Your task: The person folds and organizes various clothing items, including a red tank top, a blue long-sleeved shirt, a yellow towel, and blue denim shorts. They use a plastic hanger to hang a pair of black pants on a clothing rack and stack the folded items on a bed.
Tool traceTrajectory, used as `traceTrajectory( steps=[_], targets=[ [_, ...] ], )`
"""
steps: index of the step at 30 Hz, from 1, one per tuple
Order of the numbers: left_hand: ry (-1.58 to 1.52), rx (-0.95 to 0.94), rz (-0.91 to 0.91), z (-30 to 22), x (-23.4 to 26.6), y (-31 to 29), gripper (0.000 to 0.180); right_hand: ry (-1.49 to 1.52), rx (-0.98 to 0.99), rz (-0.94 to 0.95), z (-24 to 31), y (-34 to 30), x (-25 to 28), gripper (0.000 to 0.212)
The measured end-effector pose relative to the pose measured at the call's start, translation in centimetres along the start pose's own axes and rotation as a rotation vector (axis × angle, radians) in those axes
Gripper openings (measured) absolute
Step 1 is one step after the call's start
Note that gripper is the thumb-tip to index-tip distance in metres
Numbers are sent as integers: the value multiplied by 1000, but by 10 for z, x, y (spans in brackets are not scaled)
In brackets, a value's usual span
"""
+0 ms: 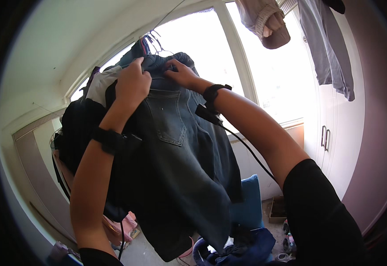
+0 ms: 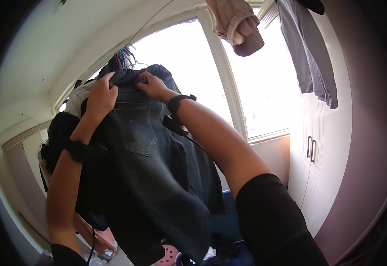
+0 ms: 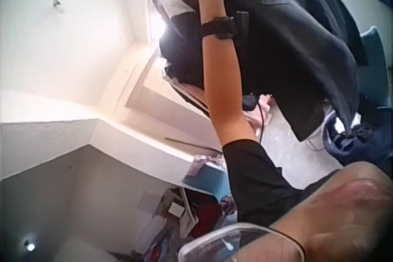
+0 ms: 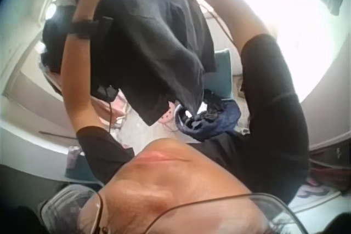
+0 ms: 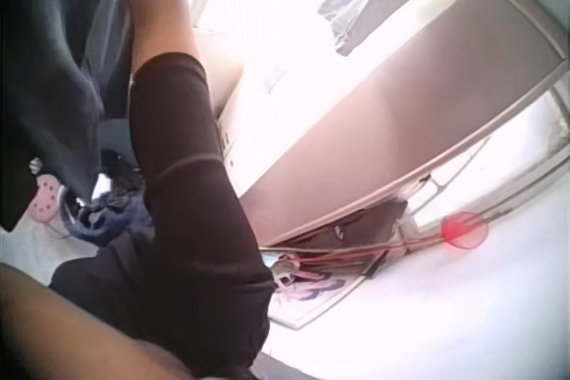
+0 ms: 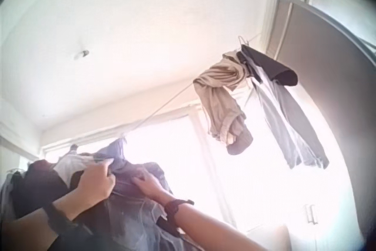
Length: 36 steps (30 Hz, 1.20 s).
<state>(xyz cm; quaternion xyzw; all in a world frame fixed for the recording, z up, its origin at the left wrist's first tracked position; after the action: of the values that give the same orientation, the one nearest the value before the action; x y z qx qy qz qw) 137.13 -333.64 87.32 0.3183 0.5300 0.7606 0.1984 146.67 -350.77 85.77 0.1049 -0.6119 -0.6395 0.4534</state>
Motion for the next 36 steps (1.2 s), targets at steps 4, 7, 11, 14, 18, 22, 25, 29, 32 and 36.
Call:
traceTrajectory(
  steps=[4,7,11,14,18,22,25,29,32,36],
  targets=[
    [-180,63,-111,-42,20,-64,66,-580,481,-79,29,-78,-13,40],
    [-376,15,-262,-50,21,-154,81,99,153,18,14,-154,-54,61],
    [-640,536,58,-73,-44,-351,79,271,-12,445,4,-383,-184,71],
    [-609,793,362,-114,-71,-554,46,407,-256,587,27,-580,-268,74],
    [-699,923,767,-176,-18,-757,19,619,-422,866,121,-784,-377,70],
    [-643,1381,938,-207,106,-943,19,619,-195,1158,248,-865,-446,74],
    [-540,1640,838,-201,243,-1015,20,628,-52,1384,338,-905,-498,49],
    [-106,1908,560,-172,466,-1082,24,820,-136,1672,477,-958,-575,27],
    [250,2021,257,-191,636,-1102,23,890,170,1867,623,-980,-612,24],
    [430,2097,-94,-236,813,-1142,20,1056,544,1839,837,-956,-639,21]
  ],
)
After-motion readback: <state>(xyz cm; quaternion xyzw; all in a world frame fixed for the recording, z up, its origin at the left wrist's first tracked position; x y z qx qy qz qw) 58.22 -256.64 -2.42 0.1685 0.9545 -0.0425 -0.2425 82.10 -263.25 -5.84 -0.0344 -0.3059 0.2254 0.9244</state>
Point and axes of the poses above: each hand's wrist, its own y-axis towards the middle knuckle, its own x-axis out of the back of the hand, z = x × y, the point moved 10 cm from there along y, towards the middle knuckle, and after that the axes turned 6 degrees about z, right-handed, at the moved point
